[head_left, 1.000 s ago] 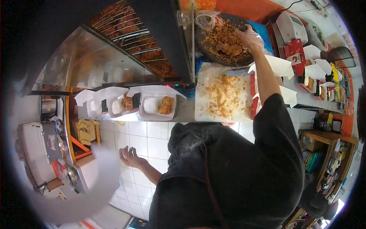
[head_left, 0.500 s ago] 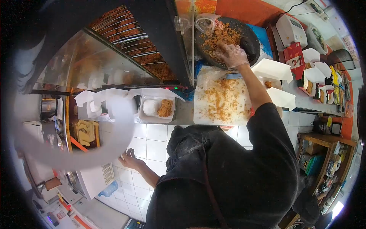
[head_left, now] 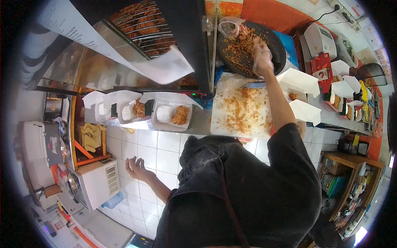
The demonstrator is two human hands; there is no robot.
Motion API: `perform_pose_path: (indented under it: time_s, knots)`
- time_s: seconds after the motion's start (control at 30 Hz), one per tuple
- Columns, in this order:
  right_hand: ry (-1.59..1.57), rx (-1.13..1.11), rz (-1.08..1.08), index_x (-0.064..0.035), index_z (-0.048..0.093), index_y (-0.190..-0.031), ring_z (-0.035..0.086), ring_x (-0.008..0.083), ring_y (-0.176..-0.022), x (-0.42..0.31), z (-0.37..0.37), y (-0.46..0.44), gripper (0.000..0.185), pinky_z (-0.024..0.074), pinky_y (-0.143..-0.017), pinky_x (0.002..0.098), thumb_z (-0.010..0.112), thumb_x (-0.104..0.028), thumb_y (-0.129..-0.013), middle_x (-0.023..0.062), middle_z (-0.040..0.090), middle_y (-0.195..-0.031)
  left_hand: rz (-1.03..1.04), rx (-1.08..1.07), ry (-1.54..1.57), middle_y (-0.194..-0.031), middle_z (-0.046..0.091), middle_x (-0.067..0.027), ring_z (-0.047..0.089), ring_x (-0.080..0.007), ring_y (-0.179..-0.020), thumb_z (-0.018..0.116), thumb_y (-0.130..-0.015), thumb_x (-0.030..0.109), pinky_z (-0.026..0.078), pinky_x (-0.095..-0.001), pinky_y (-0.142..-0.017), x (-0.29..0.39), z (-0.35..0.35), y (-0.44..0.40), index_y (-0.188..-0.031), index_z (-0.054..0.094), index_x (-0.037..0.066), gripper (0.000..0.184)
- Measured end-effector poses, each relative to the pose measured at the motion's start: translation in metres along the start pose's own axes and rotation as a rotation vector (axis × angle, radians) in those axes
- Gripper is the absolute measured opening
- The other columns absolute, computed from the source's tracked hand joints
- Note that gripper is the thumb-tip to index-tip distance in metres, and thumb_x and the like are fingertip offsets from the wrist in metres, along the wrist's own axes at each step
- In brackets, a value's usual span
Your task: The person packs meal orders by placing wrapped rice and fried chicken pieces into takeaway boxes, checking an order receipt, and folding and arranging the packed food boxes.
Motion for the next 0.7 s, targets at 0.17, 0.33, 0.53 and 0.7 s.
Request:
perform_pose_path:
  time_s: [0.17,0.33,0.53,0.7]
  knots:
    - [-1.051,-0.256,0.351,-0.0139,0.058,-0.123,0.063,0.0176,-0.088,-0.033,-0.021,0.036,0.055,0.0529,-0.077,0.0387,0.044,-0.061,-0.098,0.0050,0.065,-0.103,-0.021,0.002,-0.013,-0.100,0.063,-0.0125,0.058,-0.0175,-0.078,0.059,-0.095,0.016,0.051,-0.0314,-0.071,-0.005,-0.001,-0.005,-0.121,0.054,0.006,0.028]
    - [-1.450,-0.584,0.104,-0.0085,0.047,-0.137,0.066,0.0253,-0.094,-0.052,-0.037,0.080,0.059,0.0579,-0.070,0.0396,0.042,-0.055,-0.101,0.0136,0.065,-0.115,-0.041,-0.059,0.003,-0.100,0.064,-0.0123,0.058,-0.0175,-0.077,0.060,-0.095,0.016,0.051,-0.0311,-0.071,-0.012,0.007,-0.013,-0.121,0.055,0.006,0.028]
    - [-1.474,-0.501,0.092,-0.0054,0.048,-0.136,0.065,0.0289,-0.100,-0.086,-0.055,0.163,0.057,0.0574,-0.082,0.0435,0.044,-0.051,-0.102,0.0179,0.064,-0.116,-0.064,-0.192,0.026,-0.098,0.065,-0.0121,0.059,-0.0169,-0.076,0.060,-0.095,0.016,0.051,-0.0307,-0.071,-0.021,0.008,-0.035,-0.121,0.054,0.006,0.028]
    - [-1.359,-0.353,0.156,-0.0033,0.046,-0.136,0.064,0.0222,-0.098,-0.125,-0.043,0.272,0.052,0.0581,-0.074,0.0363,0.052,-0.042,-0.102,0.0151,0.063,-0.111,-0.083,-0.256,0.061,-0.097,0.065,-0.0117,0.059,-0.0169,-0.076,0.060,-0.097,0.017,0.051,-0.0300,-0.068,-0.030,-0.018,-0.074,-0.123,0.052,0.005,0.029]
Point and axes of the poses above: each hand's wrist, its own y-axis away from the middle knuckle, its own z-axis out of the palm, x = y × z, the point moved 3 cm from there along -y, towards the middle knuckle
